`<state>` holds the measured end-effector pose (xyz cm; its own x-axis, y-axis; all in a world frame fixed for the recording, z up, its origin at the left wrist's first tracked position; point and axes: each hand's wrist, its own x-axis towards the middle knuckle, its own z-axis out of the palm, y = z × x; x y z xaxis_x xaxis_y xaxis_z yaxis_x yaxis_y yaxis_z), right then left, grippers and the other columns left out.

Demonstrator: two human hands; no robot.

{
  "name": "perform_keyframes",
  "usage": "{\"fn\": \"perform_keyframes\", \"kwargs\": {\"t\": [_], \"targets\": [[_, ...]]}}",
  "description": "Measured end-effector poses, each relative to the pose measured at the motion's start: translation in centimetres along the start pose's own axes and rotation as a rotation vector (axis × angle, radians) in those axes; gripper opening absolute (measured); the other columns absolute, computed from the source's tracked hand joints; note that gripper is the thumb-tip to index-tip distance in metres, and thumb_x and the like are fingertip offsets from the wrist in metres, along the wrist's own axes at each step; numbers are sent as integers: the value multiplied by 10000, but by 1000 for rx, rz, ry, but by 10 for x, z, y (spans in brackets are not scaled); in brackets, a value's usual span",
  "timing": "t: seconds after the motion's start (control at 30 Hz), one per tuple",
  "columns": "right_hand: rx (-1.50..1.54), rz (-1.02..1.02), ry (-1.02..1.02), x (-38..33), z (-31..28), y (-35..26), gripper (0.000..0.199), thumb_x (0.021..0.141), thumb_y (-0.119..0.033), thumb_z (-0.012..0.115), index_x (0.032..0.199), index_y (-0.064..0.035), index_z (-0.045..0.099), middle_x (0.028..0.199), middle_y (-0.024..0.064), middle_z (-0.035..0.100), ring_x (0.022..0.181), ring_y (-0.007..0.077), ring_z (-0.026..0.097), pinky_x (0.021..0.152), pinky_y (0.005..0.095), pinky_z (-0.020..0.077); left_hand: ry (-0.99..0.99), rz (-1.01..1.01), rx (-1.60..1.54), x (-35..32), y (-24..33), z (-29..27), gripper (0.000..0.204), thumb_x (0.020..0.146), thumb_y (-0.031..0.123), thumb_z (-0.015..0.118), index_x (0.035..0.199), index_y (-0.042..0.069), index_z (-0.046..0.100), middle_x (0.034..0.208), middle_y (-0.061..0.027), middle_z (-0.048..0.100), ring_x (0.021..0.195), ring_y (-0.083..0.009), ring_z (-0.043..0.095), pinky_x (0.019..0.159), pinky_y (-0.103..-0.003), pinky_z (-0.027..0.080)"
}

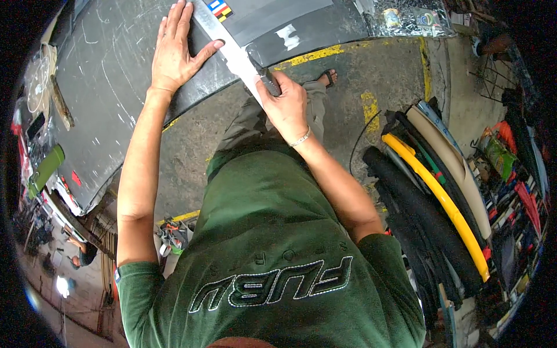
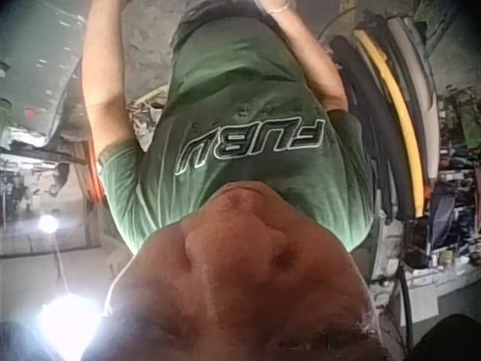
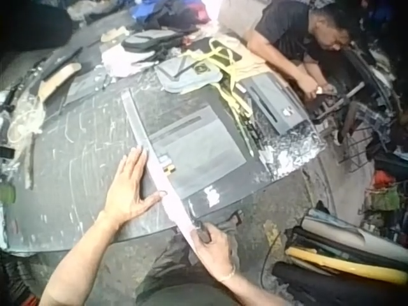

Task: Cutting a piece of grey synthetic material using a utility knife and a metal ruler on a workbench.

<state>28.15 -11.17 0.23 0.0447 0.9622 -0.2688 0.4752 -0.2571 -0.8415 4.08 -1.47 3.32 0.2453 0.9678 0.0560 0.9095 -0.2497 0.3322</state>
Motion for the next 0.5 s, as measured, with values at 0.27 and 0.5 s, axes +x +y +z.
{"fn": "perform_keyframes", "kwargs": {"t": [0.27,0.5], "targets": [[38,-15,19,-4,-4,-9,239,939,-238,766,953,-7,709,715,77,659,635,88,534,602,300,462,117,61,61,-3,-11,19,1059,821,680,728,1528,-34,396,1620,-215,369,1533,-362,304,1263,-506,220],[186,127,-44,1,-4,-3,246,950,-257,772,944,-16,723,705,-44,612,675,33,503,605,249,432,127,61,52,-2,-9,18,1021,825,649,740,1517,-26,411,1601,-207,395,1517,-350,332,1255,-510,241]]}}
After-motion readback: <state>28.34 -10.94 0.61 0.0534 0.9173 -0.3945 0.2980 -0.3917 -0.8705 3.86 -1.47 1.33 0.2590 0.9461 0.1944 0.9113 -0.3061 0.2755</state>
